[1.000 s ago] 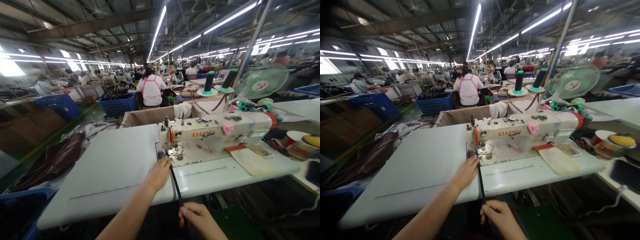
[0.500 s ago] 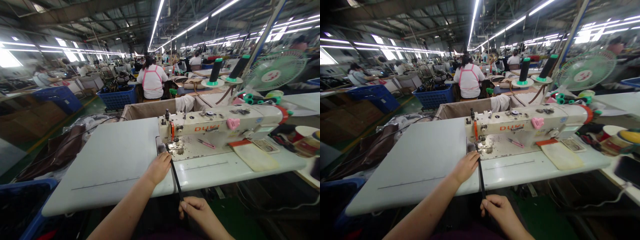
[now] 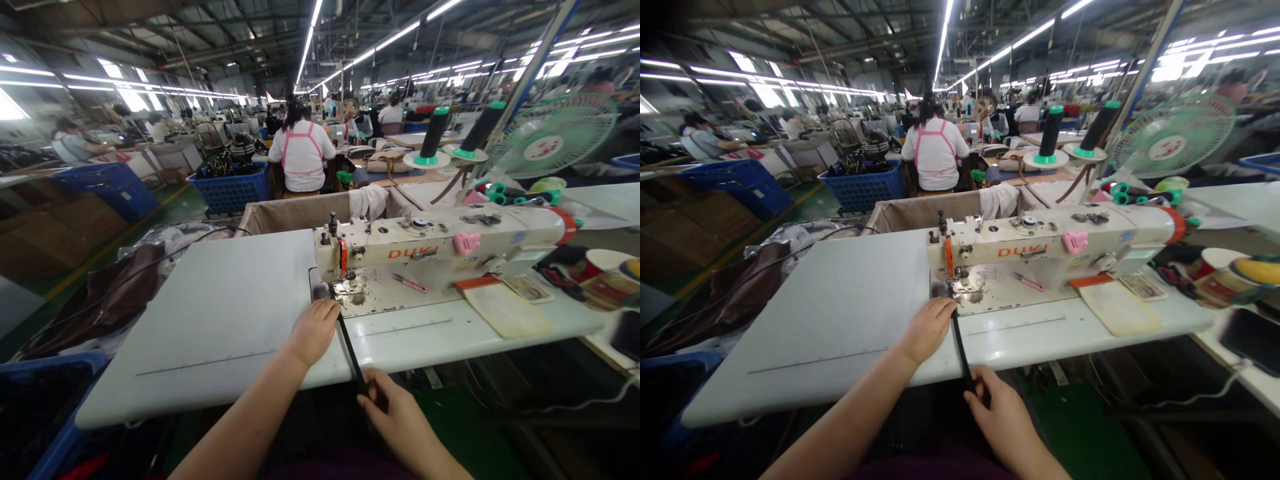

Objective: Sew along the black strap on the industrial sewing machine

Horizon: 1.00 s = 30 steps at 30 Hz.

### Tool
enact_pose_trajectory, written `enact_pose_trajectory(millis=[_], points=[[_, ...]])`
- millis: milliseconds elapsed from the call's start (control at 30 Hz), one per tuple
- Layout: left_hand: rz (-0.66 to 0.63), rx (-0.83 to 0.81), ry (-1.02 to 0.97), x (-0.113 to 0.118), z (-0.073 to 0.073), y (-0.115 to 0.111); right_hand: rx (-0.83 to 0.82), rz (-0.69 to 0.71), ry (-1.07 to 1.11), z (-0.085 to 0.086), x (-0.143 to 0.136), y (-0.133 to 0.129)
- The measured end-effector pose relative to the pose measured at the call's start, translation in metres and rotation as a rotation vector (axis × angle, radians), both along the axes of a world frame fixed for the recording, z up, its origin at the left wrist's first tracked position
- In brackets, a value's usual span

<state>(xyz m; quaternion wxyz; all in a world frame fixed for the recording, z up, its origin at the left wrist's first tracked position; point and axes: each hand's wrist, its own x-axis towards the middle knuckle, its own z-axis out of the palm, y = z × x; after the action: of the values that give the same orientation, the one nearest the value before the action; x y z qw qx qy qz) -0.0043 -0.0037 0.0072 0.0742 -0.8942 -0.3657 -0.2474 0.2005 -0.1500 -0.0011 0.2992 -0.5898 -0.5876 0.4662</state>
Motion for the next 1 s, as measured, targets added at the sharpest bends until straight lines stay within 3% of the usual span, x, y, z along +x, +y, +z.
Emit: enact_pose_trajectory(millis=[100, 233, 300, 467, 567, 733, 867, 1000], points=[[0.076, -0.009, -0.07, -0.002, 0.0, 0.001, 0.116, -0.009, -0.305, 0.002, 0.01, -0.001], [0.156, -0.034, -0.169, -0.003, 0.002, 0.002, 0.188, -0.002, -0.417, 0.001, 0.016, -0.004], [0.175, -0.035, -0.214, -0.003, 0.003, 0.002, 0.115, 0.041, -0.287, 0.003, 0.015, -0.002], [0.225, -0.06, -0.313, -0.004, 0.003, 0.003, -0.121, 0.304, 0.419, 0.022, 0.003, 0.007], [0.25, -0.077, -0.365, -0.005, 0.003, 0.005, -0.175, 0.289, 0.607, 0.031, -0.004, 0.009], [0.172, -0.129, -0.334, -0.005, 0.008, 0.005, -0.433, 0.231, 1.004, 0.031, -0.012, 0.002], [0.106, -0.159, -0.201, -0.003, 0.01, 0.005, -0.448, 0.222, 1.186, 0.034, -0.014, 0.001], [0.041, -0.132, -0.165, -0.006, 0.004, 0.009, -0.48, 0.242, 1.153, 0.037, -0.014, 0.003]])
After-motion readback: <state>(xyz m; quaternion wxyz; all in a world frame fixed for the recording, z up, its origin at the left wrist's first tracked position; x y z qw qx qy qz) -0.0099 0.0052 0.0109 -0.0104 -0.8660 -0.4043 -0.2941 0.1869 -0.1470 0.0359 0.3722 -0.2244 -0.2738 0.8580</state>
